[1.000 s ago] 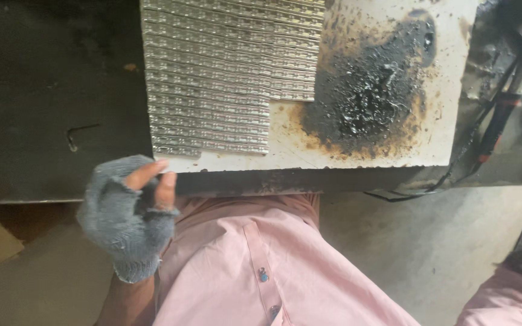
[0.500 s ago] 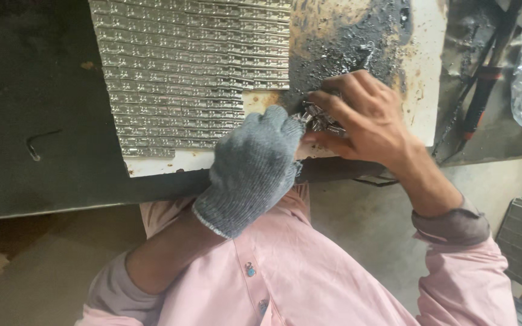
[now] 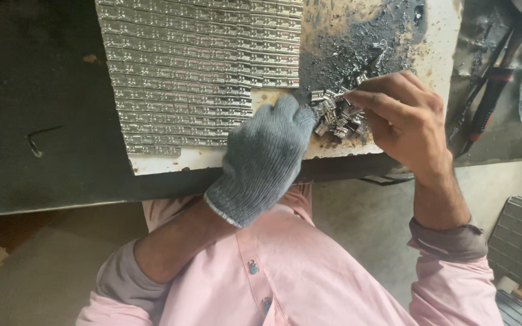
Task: The person repeatedly picks up small metallic rectangular components from a pile on a workbench, rubs them between gloved fingers, and places them into a grid-like tray. The person handles the components one at a time throughout the clip.
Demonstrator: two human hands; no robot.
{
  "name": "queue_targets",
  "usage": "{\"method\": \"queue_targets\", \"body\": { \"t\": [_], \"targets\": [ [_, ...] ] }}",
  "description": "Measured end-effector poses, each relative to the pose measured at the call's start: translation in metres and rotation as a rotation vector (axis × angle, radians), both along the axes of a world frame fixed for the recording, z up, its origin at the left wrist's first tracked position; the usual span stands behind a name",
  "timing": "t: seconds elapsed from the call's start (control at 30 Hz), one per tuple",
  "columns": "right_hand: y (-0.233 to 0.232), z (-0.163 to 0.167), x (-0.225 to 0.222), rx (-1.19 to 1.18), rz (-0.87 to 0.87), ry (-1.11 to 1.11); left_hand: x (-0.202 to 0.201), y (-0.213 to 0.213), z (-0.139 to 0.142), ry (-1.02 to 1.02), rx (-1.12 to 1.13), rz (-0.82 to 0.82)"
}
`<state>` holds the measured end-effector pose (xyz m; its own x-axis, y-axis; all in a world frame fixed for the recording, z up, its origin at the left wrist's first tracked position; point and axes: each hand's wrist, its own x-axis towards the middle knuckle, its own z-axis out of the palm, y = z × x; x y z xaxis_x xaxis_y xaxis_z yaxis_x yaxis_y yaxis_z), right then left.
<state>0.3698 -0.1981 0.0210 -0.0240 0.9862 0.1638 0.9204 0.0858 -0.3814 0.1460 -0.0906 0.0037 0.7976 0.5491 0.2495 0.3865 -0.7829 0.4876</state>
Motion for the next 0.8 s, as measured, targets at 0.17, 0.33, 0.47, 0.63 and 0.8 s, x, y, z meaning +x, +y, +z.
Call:
{"method": "queue_targets", "body": {
  "t": [0.17,0.33,0.47,0.63,0.8],
  "targets": [
    [0.008,0.016,-0.015,-0.023,-0.074,-0.112,-0.051,-0.002,0.009,-0.201,-0.493,-0.051],
    [0.012,0.015,-0.02,-0.028,-0.114,-0.083,-0.103,-0.02,0.004,-0.363,-0.563,0.026],
    [0.009,0.016,-0.021,0.054,-0.164,0.076,-0.129,-0.03,-0.009,-0.391,-0.598,0.114],
    [0.005,0.014,-0.051,0.048,-0.374,0.282,-0.154,-0.023,-0.014,-0.488,-0.89,0.111],
    [0.009,-0.013,-0.127,0.18,-0.083,0.296,-0.162,0.004,-0.012,-0.189,-0.107,0.093]
  ]
}}
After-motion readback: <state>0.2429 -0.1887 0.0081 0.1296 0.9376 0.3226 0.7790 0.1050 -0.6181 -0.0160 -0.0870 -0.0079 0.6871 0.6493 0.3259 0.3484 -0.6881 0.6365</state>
